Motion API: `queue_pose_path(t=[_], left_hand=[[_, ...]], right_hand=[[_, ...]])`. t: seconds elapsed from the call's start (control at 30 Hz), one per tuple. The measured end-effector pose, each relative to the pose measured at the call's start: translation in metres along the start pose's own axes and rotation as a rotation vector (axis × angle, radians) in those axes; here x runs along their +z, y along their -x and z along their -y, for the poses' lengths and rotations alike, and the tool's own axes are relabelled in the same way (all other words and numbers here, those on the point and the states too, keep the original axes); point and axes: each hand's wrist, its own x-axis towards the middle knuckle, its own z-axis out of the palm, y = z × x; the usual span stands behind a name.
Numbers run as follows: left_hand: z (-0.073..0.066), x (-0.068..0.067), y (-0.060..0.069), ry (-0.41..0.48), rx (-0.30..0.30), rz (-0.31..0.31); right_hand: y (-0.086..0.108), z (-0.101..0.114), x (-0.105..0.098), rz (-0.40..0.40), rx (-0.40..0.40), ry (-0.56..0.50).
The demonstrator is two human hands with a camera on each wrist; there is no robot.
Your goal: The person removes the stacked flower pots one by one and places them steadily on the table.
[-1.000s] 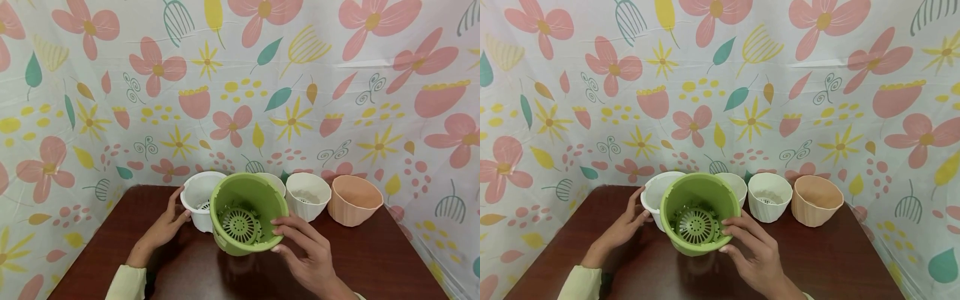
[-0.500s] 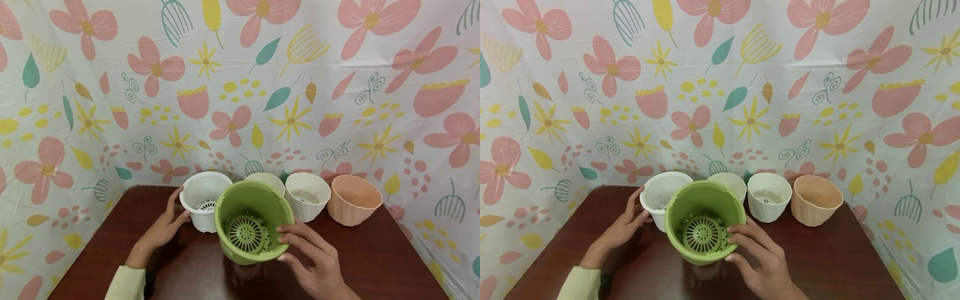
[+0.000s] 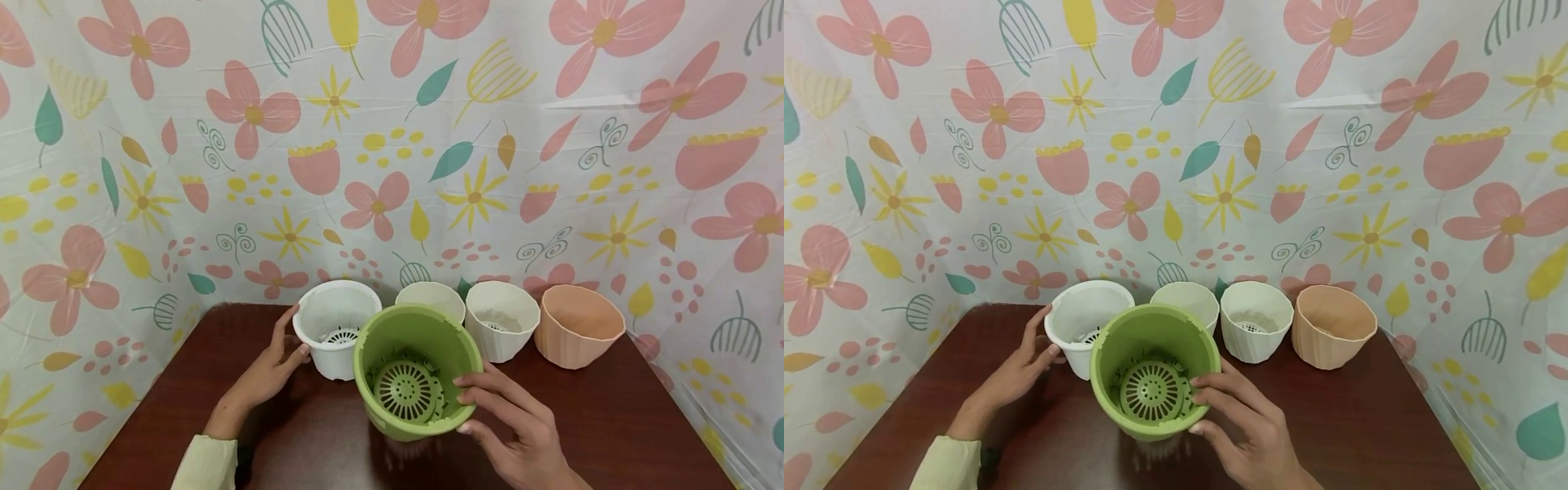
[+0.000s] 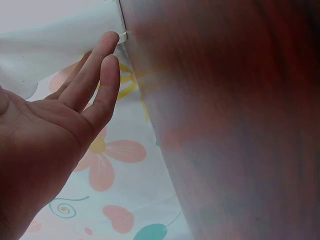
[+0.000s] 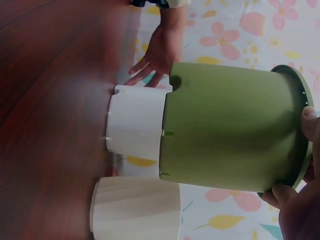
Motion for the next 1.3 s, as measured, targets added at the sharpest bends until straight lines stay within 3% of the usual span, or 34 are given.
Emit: queue_pose_path(t=[0.5, 0.7, 1.07, 1.3], left_hand=[[-0.002, 0.0, 0.001, -0.007, 0.006, -0.001], [-0.002, 0.0, 0.0, -0.007, -0.024, -0.003], [0.0, 0.0, -0.002, 0.007, -0.035, 0.002], [-0.001, 0.0, -0.001, 0.014, -0.041, 0.001]], right_hand=[[0.011, -0.004, -0.007, 0.06, 0.05, -0.059], [0.015, -0.008, -0.01, 0.092, 0.07, -0.053], [0.025, -0.022, -0.013, 0.158, 0.032, -0.089], [0.033, -0.027, -0.017, 0.194, 0.071, -0.134]])
